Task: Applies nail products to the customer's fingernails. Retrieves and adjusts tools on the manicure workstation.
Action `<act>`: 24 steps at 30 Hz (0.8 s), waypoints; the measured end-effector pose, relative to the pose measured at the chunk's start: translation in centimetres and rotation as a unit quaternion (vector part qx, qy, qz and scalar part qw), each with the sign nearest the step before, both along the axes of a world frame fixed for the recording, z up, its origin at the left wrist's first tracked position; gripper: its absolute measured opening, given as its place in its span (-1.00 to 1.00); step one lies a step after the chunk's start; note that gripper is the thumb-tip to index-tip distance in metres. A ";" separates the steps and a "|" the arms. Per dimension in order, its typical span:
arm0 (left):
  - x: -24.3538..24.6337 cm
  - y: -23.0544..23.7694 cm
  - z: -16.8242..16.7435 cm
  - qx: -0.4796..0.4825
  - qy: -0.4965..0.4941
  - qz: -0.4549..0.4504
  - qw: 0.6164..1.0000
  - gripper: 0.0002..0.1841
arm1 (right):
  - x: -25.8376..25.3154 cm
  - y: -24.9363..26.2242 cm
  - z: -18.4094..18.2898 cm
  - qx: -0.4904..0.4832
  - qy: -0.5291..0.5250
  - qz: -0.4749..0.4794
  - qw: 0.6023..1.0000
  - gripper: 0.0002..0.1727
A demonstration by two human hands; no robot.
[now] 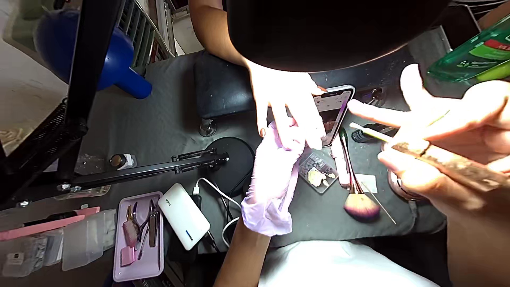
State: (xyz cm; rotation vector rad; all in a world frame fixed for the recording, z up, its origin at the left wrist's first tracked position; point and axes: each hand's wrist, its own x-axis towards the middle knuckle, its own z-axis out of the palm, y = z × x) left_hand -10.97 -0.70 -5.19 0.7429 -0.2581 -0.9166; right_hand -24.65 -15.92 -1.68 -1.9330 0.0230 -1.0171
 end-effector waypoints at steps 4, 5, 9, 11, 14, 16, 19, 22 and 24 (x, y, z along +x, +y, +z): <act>-0.3 -0.4 0.7 0.027 0.008 0.024 0.999 -0.65 | 0.4 1.1 -0.2 -0.039 0.003 -0.045 0.998 -0.74; -0.2 -0.3 0.7 0.031 -0.002 0.026 0.999 -0.62 | 0.6 1.6 -0.2 -0.042 0.007 -0.049 0.998 -0.75; 0.0 -0.1 0.8 0.045 -0.059 0.039 0.997 -0.60 | 1.3 3.1 -0.6 -0.058 0.021 -0.072 0.995 -0.76; -0.1 -0.1 0.7 0.051 -0.077 0.050 0.994 -0.65 | 1.5 3.5 -1.1 -0.073 0.024 -0.082 0.994 -0.76; -0.2 0.0 0.6 0.056 -0.090 0.063 0.992 -0.67 | 1.4 4.0 -1.8 -0.093 0.026 -0.095 0.991 -0.77; -0.3 0.0 0.8 0.070 -0.082 0.069 0.992 -0.67 | 1.2 4.3 -2.2 -0.110 0.025 -0.101 0.988 -0.76; -0.2 -0.1 0.7 0.076 -0.082 0.070 0.991 -0.67 | 1.2 4.5 -2.6 -0.132 0.021 -0.103 0.986 -0.73; -0.3 -0.1 0.5 0.064 -0.068 0.076 0.993 -0.70 | 1.2 4.8 -2.9 -0.153 0.021 -0.123 0.980 -0.75; -0.3 -0.2 0.5 0.060 -0.063 0.078 0.993 -0.70 | 1.3 4.8 -3.0 -0.155 0.024 -0.129 0.979 -0.74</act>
